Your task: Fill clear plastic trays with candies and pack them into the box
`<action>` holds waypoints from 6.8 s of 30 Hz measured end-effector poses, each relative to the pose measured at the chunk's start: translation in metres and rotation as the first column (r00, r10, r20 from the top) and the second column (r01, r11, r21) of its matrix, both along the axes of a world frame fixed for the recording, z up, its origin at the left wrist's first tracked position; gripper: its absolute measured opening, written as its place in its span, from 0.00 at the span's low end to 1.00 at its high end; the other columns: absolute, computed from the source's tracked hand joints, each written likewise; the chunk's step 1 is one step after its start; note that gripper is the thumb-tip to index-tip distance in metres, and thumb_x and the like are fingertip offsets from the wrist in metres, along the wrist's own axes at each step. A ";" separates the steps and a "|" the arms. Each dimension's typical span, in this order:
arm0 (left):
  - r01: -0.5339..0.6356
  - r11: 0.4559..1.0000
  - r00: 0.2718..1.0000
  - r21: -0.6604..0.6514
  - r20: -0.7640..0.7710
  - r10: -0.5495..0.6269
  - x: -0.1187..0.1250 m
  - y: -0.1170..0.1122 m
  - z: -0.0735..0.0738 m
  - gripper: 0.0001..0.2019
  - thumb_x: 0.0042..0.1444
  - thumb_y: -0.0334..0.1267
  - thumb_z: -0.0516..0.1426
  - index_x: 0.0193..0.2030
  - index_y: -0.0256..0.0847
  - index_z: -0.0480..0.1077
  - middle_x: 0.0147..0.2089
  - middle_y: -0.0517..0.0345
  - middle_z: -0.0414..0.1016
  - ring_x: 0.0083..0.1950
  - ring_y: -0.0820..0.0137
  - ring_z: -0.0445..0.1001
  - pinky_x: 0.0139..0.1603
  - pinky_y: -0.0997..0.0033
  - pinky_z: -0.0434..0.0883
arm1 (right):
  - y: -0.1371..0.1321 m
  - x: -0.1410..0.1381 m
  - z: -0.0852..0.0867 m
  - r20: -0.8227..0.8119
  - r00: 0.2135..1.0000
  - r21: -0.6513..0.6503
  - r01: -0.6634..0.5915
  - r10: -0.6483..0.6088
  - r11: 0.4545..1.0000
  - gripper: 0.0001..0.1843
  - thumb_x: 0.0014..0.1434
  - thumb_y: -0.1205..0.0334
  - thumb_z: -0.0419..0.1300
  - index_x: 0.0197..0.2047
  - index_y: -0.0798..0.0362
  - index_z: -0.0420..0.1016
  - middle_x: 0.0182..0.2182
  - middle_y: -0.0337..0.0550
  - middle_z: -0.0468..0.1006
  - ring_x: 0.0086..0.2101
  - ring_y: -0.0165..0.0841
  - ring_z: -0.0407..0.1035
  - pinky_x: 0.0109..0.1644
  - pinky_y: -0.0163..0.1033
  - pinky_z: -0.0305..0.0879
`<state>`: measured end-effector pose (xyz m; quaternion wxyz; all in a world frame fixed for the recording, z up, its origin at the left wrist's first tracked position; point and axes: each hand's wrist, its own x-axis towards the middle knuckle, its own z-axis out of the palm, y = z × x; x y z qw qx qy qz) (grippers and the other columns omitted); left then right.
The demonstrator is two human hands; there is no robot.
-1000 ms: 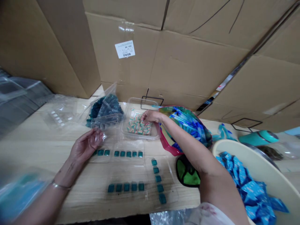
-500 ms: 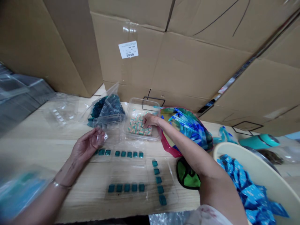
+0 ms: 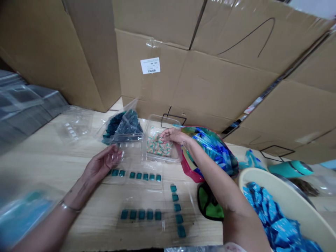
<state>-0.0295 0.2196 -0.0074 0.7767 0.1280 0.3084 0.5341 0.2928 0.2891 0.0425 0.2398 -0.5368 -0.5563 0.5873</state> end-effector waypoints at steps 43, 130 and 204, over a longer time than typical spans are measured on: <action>0.180 0.939 0.977 0.294 0.057 -0.205 0.016 -0.028 0.010 0.06 0.54 0.35 0.60 0.38 0.38 0.72 0.40 0.57 0.73 0.38 0.71 0.73 0.41 0.65 0.73 | -0.089 -0.164 0.030 0.525 0.845 0.544 -0.428 0.104 0.722 0.09 0.53 0.73 0.57 0.27 0.54 0.76 0.27 0.37 0.76 0.28 0.27 0.67 0.34 0.31 0.59; 0.100 0.961 0.993 0.257 0.028 -0.111 0.008 -0.010 0.001 0.09 0.56 0.33 0.58 0.44 0.36 0.72 0.45 0.50 0.77 0.49 0.57 0.75 0.55 0.47 0.68 | -0.032 -0.030 0.032 0.134 0.944 0.305 0.250 -0.301 0.919 0.17 0.39 0.59 0.70 0.32 0.56 0.73 0.23 0.38 0.75 0.22 0.26 0.67 0.29 0.33 0.66; 0.146 0.959 0.989 0.244 -0.047 -0.139 0.024 -0.033 0.016 0.05 0.55 0.33 0.58 0.39 0.36 0.71 0.40 0.51 0.78 0.47 0.60 0.77 0.54 0.50 0.69 | -0.102 -0.037 0.049 0.655 0.388 0.734 -0.121 -0.648 0.669 0.25 0.59 0.70 0.49 0.60 0.53 0.63 0.58 0.54 0.63 0.54 0.42 0.61 0.52 0.41 0.59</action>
